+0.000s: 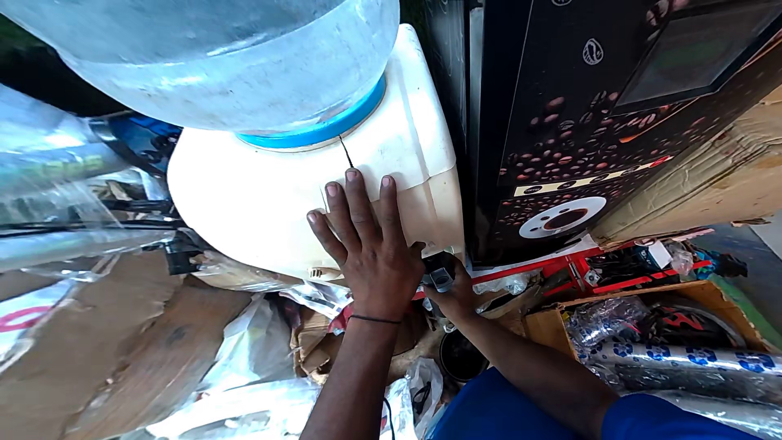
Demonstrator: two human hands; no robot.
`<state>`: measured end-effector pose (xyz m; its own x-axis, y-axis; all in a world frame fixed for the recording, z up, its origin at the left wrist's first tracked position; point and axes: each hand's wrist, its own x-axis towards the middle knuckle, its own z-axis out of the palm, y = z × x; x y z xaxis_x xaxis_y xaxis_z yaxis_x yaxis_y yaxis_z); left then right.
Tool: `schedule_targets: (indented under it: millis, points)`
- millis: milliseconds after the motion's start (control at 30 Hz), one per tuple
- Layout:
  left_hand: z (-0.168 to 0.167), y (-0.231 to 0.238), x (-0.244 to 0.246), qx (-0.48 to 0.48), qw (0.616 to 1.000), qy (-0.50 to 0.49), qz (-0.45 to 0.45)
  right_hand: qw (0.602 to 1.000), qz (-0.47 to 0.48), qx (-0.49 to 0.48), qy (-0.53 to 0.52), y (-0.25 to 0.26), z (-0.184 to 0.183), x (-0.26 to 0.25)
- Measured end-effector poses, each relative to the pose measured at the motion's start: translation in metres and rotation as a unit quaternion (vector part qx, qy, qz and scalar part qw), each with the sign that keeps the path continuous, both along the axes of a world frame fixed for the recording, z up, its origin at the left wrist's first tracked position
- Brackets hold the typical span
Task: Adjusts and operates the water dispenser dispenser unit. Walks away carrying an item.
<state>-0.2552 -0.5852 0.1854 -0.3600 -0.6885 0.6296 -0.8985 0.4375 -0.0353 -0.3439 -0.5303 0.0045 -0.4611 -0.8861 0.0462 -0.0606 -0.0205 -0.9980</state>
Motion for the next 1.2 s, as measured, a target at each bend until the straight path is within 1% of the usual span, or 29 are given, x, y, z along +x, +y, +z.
schedule_targets:
  millis: [900,1200]
  points:
    - [0.002,0.001,-0.001,0.007,1.0,-0.001,0.005,1.0,0.005,-0.002,-0.001,0.0,0.0,-0.001]
    - [-0.001,-0.001,-0.001,-0.003,1.0,0.005,0.006,1.0,0.001,0.01,-0.005,0.001,-0.013,-0.003]
